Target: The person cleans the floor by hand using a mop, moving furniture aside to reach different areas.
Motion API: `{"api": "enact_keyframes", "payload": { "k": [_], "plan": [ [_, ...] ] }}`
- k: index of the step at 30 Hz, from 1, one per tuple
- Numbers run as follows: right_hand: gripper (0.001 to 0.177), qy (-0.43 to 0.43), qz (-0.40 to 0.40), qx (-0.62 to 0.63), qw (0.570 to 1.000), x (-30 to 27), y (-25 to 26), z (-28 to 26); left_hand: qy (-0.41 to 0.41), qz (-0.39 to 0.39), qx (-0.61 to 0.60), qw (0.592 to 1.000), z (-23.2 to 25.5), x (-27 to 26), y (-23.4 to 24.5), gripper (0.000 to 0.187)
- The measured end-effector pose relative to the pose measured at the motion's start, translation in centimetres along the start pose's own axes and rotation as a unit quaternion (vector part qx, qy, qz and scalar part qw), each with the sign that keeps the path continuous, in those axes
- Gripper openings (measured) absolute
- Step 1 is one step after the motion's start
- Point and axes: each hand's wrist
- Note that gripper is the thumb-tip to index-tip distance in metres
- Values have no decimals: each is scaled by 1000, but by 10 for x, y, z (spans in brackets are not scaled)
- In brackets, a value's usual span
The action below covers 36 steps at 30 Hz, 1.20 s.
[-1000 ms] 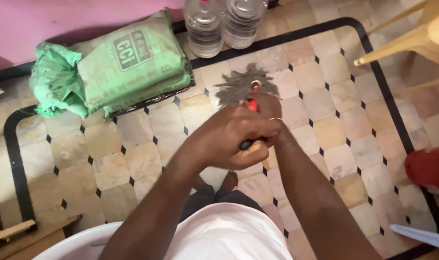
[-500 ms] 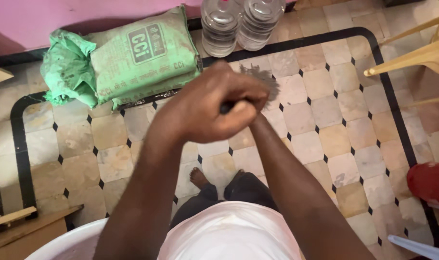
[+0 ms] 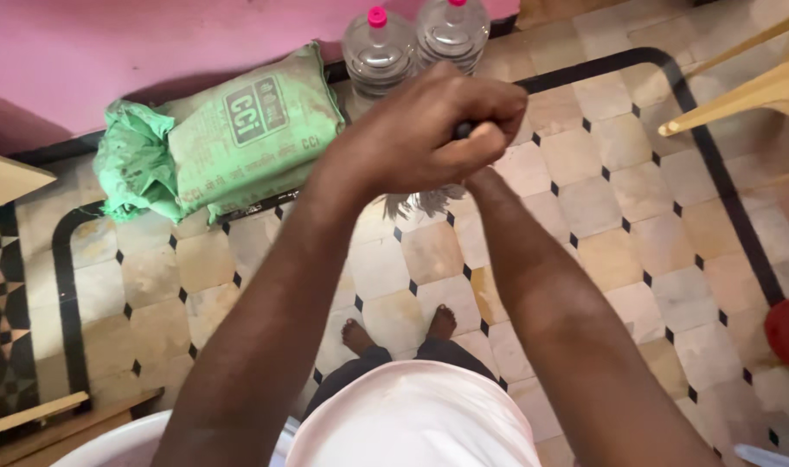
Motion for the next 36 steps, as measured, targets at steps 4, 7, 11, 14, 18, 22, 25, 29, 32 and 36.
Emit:
{"api": "enact_keyframes", "payload": {
  "k": [4,7,11,14,18,22,25,29,32,36],
  "plan": [
    [9,76,150,42,985,48,77,-21,-37,33,2,999,-26,40,-33,24],
    [9,-11,147,-198,969,93,133,-39,-57,59,9,997,-49,71,-47,28],
    [12,-93,65,-446,888,123,166,-16,61,37,66,995,-55,85,-44,29],
    [15,-115,-27,-570,813,122,168,4,88,14,57,994,-51,69,-25,26],
    [19,-120,-143,-674,714,114,156,34,75,9,96,993,-41,69,-20,25],
    [24,-120,-232,-723,639,110,144,55,120,-10,135,984,-33,75,-31,21],
    [28,-109,-291,-758,574,107,140,45,136,-16,151,979,-28,72,-49,18],
    [32,-76,-362,-791,487,110,128,15,-27,113,130,985,-29,70,-64,14],
    [36,-67,-406,-803,432,118,114,-14,52,21,107,993,-26,76,-64,18],
    [41,-59,-449,-806,382,121,90,-39,38,42,117,992,-18,84,-59,18]
  ]
}}
Point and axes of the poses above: each hand's wrist, its own x-axis towards the middle knuckle, its own y-axis out of the back of the hand, z = x × y, and after that the axes turned 9 degrees about y, right-handed
